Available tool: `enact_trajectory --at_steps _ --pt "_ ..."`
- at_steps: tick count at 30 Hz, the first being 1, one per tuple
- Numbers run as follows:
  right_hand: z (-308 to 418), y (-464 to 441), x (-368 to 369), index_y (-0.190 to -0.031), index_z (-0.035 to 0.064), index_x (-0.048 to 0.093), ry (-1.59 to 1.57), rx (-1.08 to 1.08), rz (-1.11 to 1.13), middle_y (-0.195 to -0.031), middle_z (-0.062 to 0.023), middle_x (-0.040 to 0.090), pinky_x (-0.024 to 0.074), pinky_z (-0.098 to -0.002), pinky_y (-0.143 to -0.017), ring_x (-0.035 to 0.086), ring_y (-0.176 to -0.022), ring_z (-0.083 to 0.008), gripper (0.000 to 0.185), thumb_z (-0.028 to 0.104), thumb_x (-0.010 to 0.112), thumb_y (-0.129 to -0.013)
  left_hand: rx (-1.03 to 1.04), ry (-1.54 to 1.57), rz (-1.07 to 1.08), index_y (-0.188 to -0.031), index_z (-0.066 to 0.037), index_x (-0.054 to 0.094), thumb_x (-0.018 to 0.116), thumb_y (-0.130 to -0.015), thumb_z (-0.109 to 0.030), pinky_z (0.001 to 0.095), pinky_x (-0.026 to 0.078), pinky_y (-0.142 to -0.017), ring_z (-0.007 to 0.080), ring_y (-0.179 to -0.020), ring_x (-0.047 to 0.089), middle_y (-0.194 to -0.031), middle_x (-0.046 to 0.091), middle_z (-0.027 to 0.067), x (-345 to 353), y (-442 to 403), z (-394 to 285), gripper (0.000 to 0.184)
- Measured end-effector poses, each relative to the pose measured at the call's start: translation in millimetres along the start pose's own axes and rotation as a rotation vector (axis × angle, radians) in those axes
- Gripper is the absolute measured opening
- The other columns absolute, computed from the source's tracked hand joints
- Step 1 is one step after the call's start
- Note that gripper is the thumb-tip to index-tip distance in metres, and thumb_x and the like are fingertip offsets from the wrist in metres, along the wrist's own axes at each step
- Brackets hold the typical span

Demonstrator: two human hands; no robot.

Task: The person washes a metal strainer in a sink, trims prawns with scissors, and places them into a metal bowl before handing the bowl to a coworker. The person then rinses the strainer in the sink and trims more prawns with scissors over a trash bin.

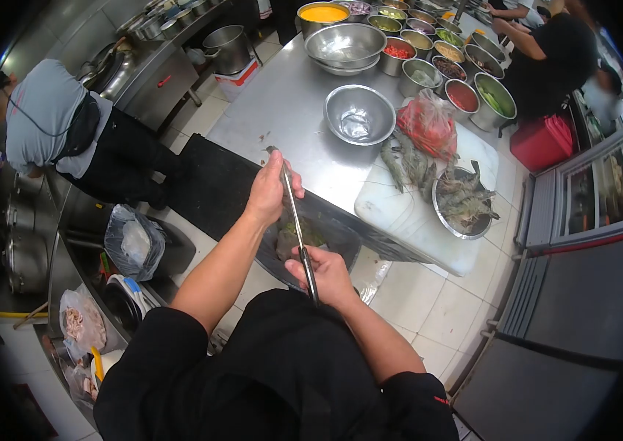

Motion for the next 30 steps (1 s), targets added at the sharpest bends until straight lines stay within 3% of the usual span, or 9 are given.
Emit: enact_trajectory --at_steps 3,9,15,19,21,23,26,27,30 --pt "0.2 4.3 -2.3 -0.122 0.0014 0.058 0.040 -0.140 0.105 -0.072 0.0019 0.059 0.0427 -0.0223 -0.053 0.054 -0.060 -0.0063 0.049 0.027 0.077 -0.084 0.006 0.007 0.037 -0.091 -0.008 0.048 0.036 -0.104 -0.046 0.0299 0.049 -0.057 0.0177 -0.056 0.058 -0.066 0.058 0.0089 0.9 -1.5 -4.0 0.042" --pt "3.2 3.3 -11.8 -0.122 0.0020 0.056 0.032 -0.005 0.086 -0.077 -0.0001 0.060 0.0482 -0.0233 -0.060 0.057 -0.065 -0.0073 0.048 0.029 0.074 -0.086 0.008 -0.104 0.074 -0.091 -0.008 0.048 0.035 -0.105 -0.042 0.0296 0.050 -0.057 0.0170 -0.057 0.058 -0.068 0.059 0.0090 6.8 8.8 -2.2 0.039" --pt "7.3 11.4 -19.0 -0.112 0.0006 0.062 0.035 -0.007 0.009 -0.066 0.0003 0.060 0.0462 -0.0218 -0.051 0.057 -0.055 -0.0063 0.038 0.026 0.074 -0.086 0.061 -0.273 0.113 -0.090 -0.008 0.049 0.035 -0.105 -0.041 0.0288 0.048 -0.055 0.0156 -0.055 0.055 -0.068 0.058 0.0069 12.2 2.1 2.3 0.039" --pt "2.0 32.9 -48.4 -0.116 0.0004 0.060 -0.032 -0.071 -0.007 -0.069 0.0003 0.060 0.0468 -0.0233 -0.054 0.057 -0.058 -0.0070 0.041 0.024 0.074 -0.086 0.141 -0.742 0.106 -0.091 -0.003 0.050 0.039 -0.104 -0.039 0.0295 0.046 -0.054 0.0149 -0.053 0.055 -0.066 0.057 0.0069 53.6 -29.7 -16.0 0.040" --pt "1.1 50.3 -65.9 -0.121 0.0006 0.058 -0.013 -0.161 -0.043 -0.072 0.0006 0.060 0.0474 -0.0249 -0.058 0.057 -0.062 -0.0080 0.046 0.025 0.074 -0.085 0.186 -0.835 0.175 -0.092 -0.001 0.053 0.044 -0.100 -0.042 0.0344 0.049 -0.054 0.0211 -0.054 0.062 -0.066 0.060 0.0112 90.3 -60.5 -36.2 0.043" --pt "-10.0 67.6 -85.2 -0.121 0.0009 0.058 -0.029 -0.151 -0.137 -0.073 0.0007 0.060 0.0475 -0.0245 -0.058 0.058 -0.063 -0.0081 0.048 0.026 0.075 -0.085 0.163 -1.051 0.233 -0.097 -0.001 0.057 0.049 -0.098 -0.041 0.0392 0.052 -0.061 0.0270 -0.068 0.067 -0.081 0.065 0.0168 121.0 -110.1 -45.8 0.040" --pt "-22.8 91.1 -115.7 -0.121 0.0010 0.059 -0.032 -0.138 -0.277 -0.074 0.0007 0.059 0.0478 -0.0240 -0.059 0.058 -0.064 -0.0080 0.048 0.026 0.076 -0.084 0.779 -1.647 -0.023 -0.100 -0.003 0.060 0.055 -0.094 -0.041 0.0433 0.054 -0.070 0.0323 -0.085 0.068 -0.098 0.065 0.0218 169.8 -118.0 -83.7 0.039" --pt "-28.1 97.9 -125.7 -0.121 0.0007 0.059 -0.019 -0.146 -0.326 -0.074 0.0006 0.059 0.0480 -0.0240 -0.059 0.059 -0.064 -0.0079 0.048 0.026 0.076 -0.084 0.650 -1.712 0.135 -0.103 -0.005 0.063 0.055 -0.093 -0.034 0.0457 0.054 -0.077 0.0347 -0.098 0.065 -0.107 0.063 0.0219 188.1 -109.1 -78.0 0.032" --pt "-43.2 111.0 -149.7 -0.123 -0.0011 0.057 -0.065 -0.141 -0.422 -0.074 0.0000 0.060 0.0470 -0.0233 -0.057 0.058 -0.063 -0.0077 0.050 0.025 0.075 -0.085 0.533 -2.026 0.719 -0.105 -0.006 0.064 0.051 -0.090 -0.014 0.0466 0.054 -0.078 0.0345 -0.097 0.065 -0.105 0.064 0.0183 209.9 -80.7 15.2 0.021"
Point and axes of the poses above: each hand's wrist, its own y-axis away from the middle knuckle, its own x-axis out of the palm, z = x × y, the point moved 6 cm from there along -y, towards the middle knuckle
